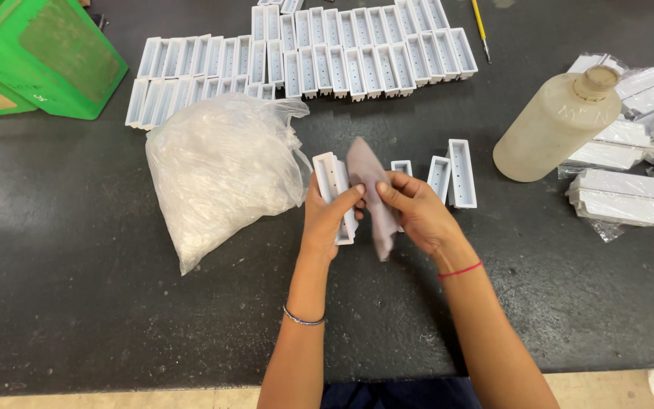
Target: The person wipes the interior and exterior of small white plastic rectangular parts with a cloth, occasionally dipping the cloth into a bottle of liquid. The person handles the parts one at a time, wiping them thoroughly and placing them back on the table.
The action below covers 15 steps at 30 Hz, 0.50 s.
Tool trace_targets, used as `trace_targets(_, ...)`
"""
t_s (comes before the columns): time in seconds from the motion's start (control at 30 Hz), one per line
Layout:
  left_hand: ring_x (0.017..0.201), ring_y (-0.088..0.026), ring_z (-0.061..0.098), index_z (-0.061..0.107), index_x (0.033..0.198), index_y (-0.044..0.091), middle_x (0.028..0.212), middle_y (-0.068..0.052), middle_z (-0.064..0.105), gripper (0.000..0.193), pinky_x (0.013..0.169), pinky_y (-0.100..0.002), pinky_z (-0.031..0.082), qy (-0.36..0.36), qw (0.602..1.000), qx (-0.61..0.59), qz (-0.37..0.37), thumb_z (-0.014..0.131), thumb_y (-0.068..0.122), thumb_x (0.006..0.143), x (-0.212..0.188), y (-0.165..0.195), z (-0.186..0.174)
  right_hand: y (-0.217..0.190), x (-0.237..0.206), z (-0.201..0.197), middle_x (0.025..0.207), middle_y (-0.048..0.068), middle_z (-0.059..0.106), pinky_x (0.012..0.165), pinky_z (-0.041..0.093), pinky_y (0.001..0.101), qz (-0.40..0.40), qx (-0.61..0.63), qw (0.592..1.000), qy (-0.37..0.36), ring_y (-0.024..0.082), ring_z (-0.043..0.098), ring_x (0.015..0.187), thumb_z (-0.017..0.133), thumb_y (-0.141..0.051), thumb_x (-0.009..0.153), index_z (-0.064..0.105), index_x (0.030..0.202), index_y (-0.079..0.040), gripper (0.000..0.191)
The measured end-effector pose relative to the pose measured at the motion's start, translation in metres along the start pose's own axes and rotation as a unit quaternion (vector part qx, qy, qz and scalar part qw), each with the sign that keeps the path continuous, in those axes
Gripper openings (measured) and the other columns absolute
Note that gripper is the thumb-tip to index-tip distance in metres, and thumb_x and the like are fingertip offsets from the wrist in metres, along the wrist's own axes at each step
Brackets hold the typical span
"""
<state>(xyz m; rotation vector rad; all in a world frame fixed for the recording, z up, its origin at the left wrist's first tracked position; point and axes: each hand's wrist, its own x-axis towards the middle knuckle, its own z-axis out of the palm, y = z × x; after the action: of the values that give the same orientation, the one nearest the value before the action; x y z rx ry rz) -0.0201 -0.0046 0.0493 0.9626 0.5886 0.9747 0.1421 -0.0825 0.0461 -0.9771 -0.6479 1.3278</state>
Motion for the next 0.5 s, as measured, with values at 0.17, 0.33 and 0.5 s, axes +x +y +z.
trace_targets(0.17, 0.072, -0.012, 0.064, 0.048, 0.124, 0.003, 0.105, -0.012, 0.070, 0.050, 0.056, -0.027, 0.055, 0.040, 0.999, 0.034, 0.003, 0.077, 0.021, 0.087, 0.009, -0.009, -0.001, -0.005, 0.006, -0.012, 0.106, 0.004, 0.069, 0.084, 0.057, 0.0322, -0.096, 0.029, 0.992, 0.077, 0.015, 0.069, 0.096, 0.068, -0.012, 0.099, 0.059, 0.117, -0.007, 0.021)
trace_targets(0.33, 0.082, -0.016, 0.065, 0.050, 0.140, 0.002, 0.121, -0.012, 0.070, 0.060, 0.067, -0.031, 0.059, -0.037, 0.978, -0.178, -0.099, 0.047, 0.047, 0.101, 0.015, -0.015, -0.009, -0.036, 0.011, -0.029, 0.107, 0.009, 0.070, 0.078, 0.060, 0.0310, -0.171, -0.005, 0.979, 0.110, 0.016, 0.071, 0.092, 0.064, -0.010, 0.100, 0.055, 0.117, -0.006, 0.019)
trace_targets(0.5, 0.102, -0.016, 0.066, 0.045, 0.149, 0.009, 0.124, -0.012, 0.067, 0.047, 0.088, -0.031, 0.056, -0.048, 0.984, -0.149, -0.085, 0.044, 0.029, 0.106, 0.015, -0.025, -0.007, -0.040, 0.013, -0.033, 0.104, 0.008, 0.068, 0.062, 0.048, 0.0273, -0.218, -0.147, 0.957, 0.122, 0.013, 0.063, 0.081, 0.064, -0.004, 0.101, 0.056, 0.134, -0.006, 0.034)
